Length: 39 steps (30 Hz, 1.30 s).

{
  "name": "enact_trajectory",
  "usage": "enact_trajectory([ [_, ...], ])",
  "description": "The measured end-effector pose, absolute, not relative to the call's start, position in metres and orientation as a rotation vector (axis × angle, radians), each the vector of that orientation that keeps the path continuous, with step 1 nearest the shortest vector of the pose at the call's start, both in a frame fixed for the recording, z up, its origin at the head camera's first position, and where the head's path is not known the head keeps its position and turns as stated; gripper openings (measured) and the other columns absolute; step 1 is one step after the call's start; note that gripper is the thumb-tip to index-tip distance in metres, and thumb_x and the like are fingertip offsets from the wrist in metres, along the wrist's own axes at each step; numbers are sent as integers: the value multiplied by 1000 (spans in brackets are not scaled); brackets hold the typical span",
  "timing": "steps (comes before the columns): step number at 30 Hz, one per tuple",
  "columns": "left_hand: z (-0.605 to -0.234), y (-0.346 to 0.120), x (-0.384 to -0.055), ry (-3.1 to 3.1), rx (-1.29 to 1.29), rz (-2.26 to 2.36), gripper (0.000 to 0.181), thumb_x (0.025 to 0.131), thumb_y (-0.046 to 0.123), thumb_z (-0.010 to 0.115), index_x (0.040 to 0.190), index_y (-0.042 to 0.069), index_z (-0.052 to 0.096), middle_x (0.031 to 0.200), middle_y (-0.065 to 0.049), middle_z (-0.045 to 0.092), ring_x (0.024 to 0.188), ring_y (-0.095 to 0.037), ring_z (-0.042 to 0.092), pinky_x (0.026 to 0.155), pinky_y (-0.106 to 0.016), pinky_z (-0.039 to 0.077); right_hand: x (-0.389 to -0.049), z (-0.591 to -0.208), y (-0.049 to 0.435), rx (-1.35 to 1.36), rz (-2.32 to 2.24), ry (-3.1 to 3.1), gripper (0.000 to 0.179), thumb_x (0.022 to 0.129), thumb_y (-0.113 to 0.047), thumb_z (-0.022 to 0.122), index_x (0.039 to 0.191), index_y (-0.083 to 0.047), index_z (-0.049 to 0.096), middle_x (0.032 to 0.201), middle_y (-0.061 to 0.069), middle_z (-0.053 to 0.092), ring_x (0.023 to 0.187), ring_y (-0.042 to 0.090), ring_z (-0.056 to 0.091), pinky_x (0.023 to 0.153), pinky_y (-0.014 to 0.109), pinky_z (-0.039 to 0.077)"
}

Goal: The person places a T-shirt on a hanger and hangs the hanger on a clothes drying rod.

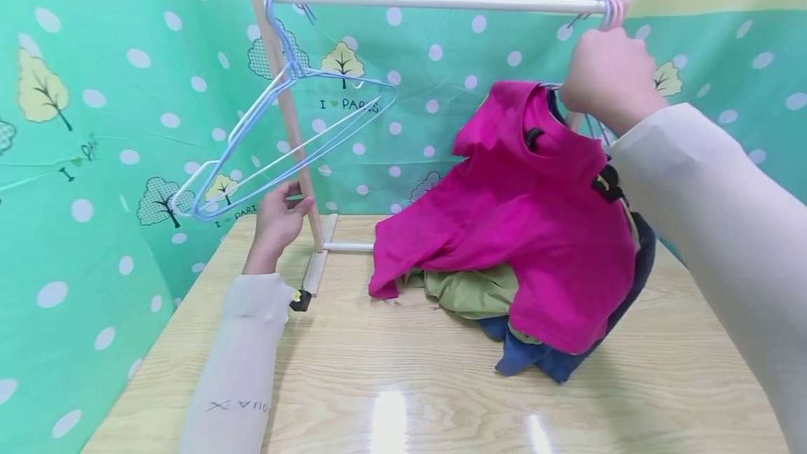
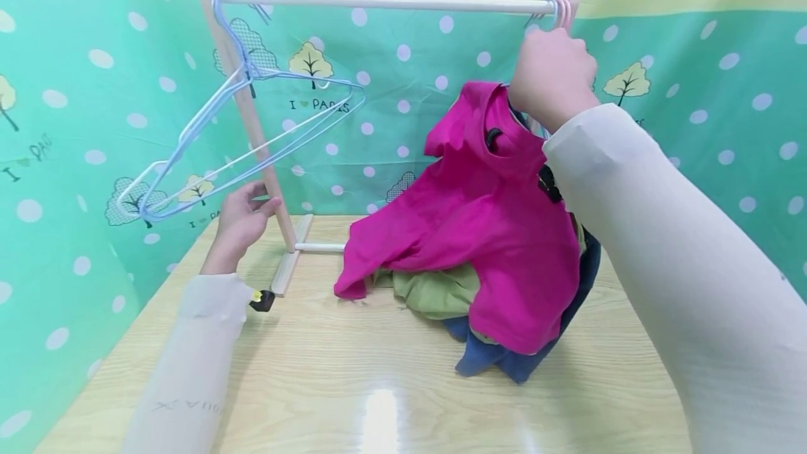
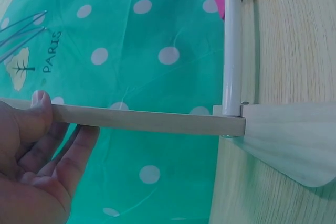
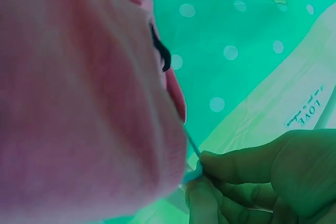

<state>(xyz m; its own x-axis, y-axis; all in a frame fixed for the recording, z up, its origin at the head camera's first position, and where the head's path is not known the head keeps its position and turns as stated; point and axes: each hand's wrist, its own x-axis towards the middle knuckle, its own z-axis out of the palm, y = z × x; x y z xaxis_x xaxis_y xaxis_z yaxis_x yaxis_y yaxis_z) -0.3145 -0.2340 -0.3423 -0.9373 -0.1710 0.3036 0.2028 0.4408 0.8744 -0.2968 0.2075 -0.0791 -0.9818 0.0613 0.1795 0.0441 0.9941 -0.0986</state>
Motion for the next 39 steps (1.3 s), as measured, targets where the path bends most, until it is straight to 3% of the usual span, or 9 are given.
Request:
enact_trajectory([
  [8,-342,-235,-315,-2364,1,-1495,41,102,13,64,141,2,57,139,-18,60,127,-34,60,101,-43,53,-297,-75,196,-71,206,-2892,15,89,-9,54,97,4,53,98,23,42,71,39,52,52,43,51],
  [12,-343,-236,-313,-2376,11,-1493,42,102,15,65,142,4,57,139,-16,60,128,-33,60,101,-43,53,-292,-75,186,-79,298,-2862,14,90,-15,54,88,-3,47,80,17,46,64,34,52,50,40,49],
  [17,-342,-237,-312,-2382,16,-1490,43,102,15,64,142,3,56,139,-17,60,128,-33,60,102,-43,53,-285,-86,175,-3,476,-2824,38,99,-30,58,73,-5,48,50,2,38,46,21,41,45,33,40],
  [21,-342,-236,-312,-2375,6,-1485,42,102,14,65,142,2,57,138,-18,61,127,-33,60,101,-42,53,-281,-103,164,73,587,-2800,49,102,-39,59,67,-6,50,48,0,35,42,16,36,43,30,35],
  [26,-343,-236,-313,-2374,3,-1490,42,102,14,65,141,2,58,137,-18,61,127,-34,61,100,-42,54,-277,-137,150,159,672,-2750,51,102,-37,58,63,-6,47,49,2,34,45,17,34,47,32,33],
  [33,-344,-237,-313,-2382,-9,-1474,41,102,16,65,141,4,58,137,-17,61,127,-34,60,100,-43,54,-277,-196,123,380,675,-2642,33,101,-27,62,79,-3,68,61,7,51,60,24,48,62,39,42],
  [39,-340,-236,-310,-2447,3,-1410,42,103,22,65,141,5,58,134,-16,63,121,-34,63,95,-47,55,-279,-229,108,511,761,-2587,24,100,-25,67,99,-1,72,84,12,66,78,28,60,74,43,52],
])
